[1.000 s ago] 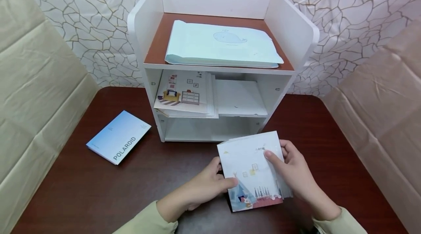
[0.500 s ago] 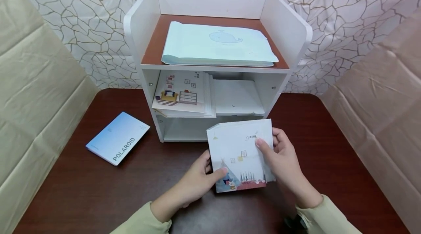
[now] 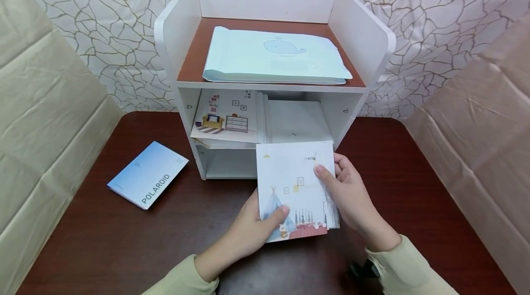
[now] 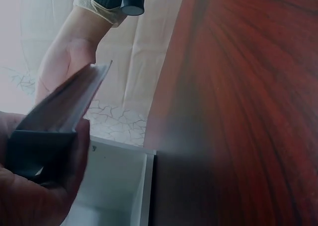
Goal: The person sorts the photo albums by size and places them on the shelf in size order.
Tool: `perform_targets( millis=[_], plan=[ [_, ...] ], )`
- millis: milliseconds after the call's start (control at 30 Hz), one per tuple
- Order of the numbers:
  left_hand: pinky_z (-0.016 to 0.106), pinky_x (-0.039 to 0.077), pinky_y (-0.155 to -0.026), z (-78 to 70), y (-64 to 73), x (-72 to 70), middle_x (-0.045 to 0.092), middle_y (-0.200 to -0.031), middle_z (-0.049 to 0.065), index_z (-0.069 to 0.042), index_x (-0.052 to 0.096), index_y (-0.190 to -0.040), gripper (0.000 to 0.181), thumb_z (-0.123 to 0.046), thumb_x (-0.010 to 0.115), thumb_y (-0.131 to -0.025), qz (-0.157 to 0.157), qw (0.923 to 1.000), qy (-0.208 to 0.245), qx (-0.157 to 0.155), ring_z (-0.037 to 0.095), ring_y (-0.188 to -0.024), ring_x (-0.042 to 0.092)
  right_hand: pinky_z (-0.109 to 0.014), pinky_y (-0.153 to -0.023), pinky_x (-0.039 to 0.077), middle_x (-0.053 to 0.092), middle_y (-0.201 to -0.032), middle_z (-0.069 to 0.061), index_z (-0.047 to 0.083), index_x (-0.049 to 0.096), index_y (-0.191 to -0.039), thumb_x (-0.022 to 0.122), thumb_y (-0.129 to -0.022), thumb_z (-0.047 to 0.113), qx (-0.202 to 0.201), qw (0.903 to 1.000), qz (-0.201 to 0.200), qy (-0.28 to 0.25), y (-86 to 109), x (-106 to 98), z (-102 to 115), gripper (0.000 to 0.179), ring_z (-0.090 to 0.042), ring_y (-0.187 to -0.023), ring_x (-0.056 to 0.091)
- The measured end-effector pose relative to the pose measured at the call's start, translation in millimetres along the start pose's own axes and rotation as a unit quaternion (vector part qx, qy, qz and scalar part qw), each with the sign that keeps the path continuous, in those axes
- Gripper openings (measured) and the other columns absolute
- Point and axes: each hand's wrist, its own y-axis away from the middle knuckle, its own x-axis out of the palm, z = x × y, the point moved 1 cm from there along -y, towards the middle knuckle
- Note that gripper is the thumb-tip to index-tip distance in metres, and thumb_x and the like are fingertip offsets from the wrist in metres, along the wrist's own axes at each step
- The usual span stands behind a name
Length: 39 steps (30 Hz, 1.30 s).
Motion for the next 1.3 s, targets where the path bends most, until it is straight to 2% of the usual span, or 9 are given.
perform_targets(
  millis=[133, 300, 467, 633, 867, 1000, 1133, 1300],
  plan=[
    [0.034, 0.057, -0.073, -5.6, -0.7, -1.3, 0.069, -0.106, 0.006, -0.014, 0.047, -0.132, 0.038, -0.018, 0.061, -0.097, -0.011, 0.9998, -0.003, 0.014, 0.018, -0.088, 0.069, -0.042, -0.069, 0.057, 0.057, -0.121, -0.017, 0.007, 0.031, -0.140, 0.062, -0.096, 0.021, -0.002, 0.9994, 0.034, 0.002, 0.0, -1.8, 2.1, 0.056, -0.027, -0.087, 0.068],
    [0.036, 0.057, -0.072, -16.0, -3.9, -5.6, 0.069, -0.109, 0.008, -0.013, 0.047, -0.134, 0.038, -0.017, 0.059, -0.098, -0.008, 0.9996, 0.015, 0.023, 0.021, -0.090, 0.069, -0.042, -0.069, 0.057, 0.058, -0.119, -0.018, 0.009, 0.031, -0.140, 0.064, -0.095, 0.020, 0.002, 0.9991, 0.042, 0.003, 1.7, -2.8, 4.7, 0.057, -0.028, -0.086, 0.068],
    [0.036, 0.058, -0.071, -24.5, -12.8, -13.6, 0.068, -0.109, 0.006, -0.016, 0.047, -0.134, 0.037, -0.020, 0.057, -0.099, -0.007, 0.9999, 0.001, 0.014, 0.020, -0.090, 0.070, -0.045, -0.070, 0.057, 0.059, -0.116, -0.021, 0.009, 0.028, -0.140, 0.065, -0.095, 0.018, 0.019, 0.9987, 0.047, 0.007, 5.5, -0.9, 2.0, 0.059, -0.029, -0.088, 0.069],
    [0.036, 0.058, -0.071, -32.7, -21.8, -19.8, 0.068, -0.110, 0.005, -0.018, 0.046, -0.136, 0.038, -0.022, 0.056, -0.100, -0.005, 1.0000, -0.006, 0.003, 0.020, -0.090, 0.070, -0.040, -0.074, 0.057, 0.063, -0.115, -0.020, 0.005, 0.031, -0.136, 0.065, -0.094, 0.017, 0.028, 0.9982, 0.052, 0.007, 8.9, -0.3, -2.3, 0.055, -0.029, -0.090, 0.069],
    [0.033, 0.055, -0.078, -37.9, -25.6, -21.5, 0.065, -0.115, 0.007, -0.016, 0.043, -0.138, 0.045, -0.021, 0.061, -0.097, 0.005, 0.9998, 0.002, -0.020, 0.020, -0.099, 0.066, -0.035, -0.078, 0.056, 0.064, -0.118, -0.014, 0.004, 0.035, -0.132, 0.064, -0.095, 0.018, 0.042, 0.9968, 0.019, -0.065, 4.7, -0.7, -3.1, 0.049, -0.023, -0.095, 0.068],
    [0.039, 0.055, -0.082, -39.9, -25.9, -19.6, 0.059, -0.121, 0.016, -0.012, 0.039, -0.140, 0.050, -0.010, 0.062, -0.096, 0.027, 0.9970, 0.062, -0.037, 0.025, -0.102, 0.064, -0.032, -0.077, 0.056, 0.064, -0.116, -0.012, 0.004, 0.035, -0.133, 0.065, -0.095, 0.022, 0.061, 0.9954, 0.001, -0.074, 0.2, -3.2, 0.4, 0.051, -0.019, -0.094, 0.068],
    [0.045, 0.054, -0.082, -41.0, -25.6, -19.1, 0.059, -0.119, 0.023, -0.008, 0.035, -0.139, 0.050, -0.004, 0.060, -0.095, 0.058, 0.9886, 0.131, -0.046, 0.033, -0.096, 0.067, -0.028, -0.072, 0.056, 0.066, -0.108, -0.009, 0.003, 0.035, -0.132, 0.065, -0.095, 0.024, 0.073, 0.9946, -0.013, -0.072, -3.7, -3.8, 7.5, 0.052, -0.015, -0.087, 0.068],
    [0.048, 0.053, -0.083, -41.2, -26.8, -18.8, 0.062, -0.116, 0.024, -0.005, 0.037, -0.136, 0.047, -0.008, 0.061, -0.096, 0.057, 0.9833, 0.168, -0.040, 0.036, -0.095, 0.067, -0.026, -0.070, 0.056, 0.068, -0.103, -0.007, 0.001, 0.035, -0.133, 0.064, -0.095, 0.025, 0.081, 0.9934, -0.011, -0.081, -6.0, -4.8, 13.6, 0.054, -0.013, -0.083, 0.068]
  ],
)
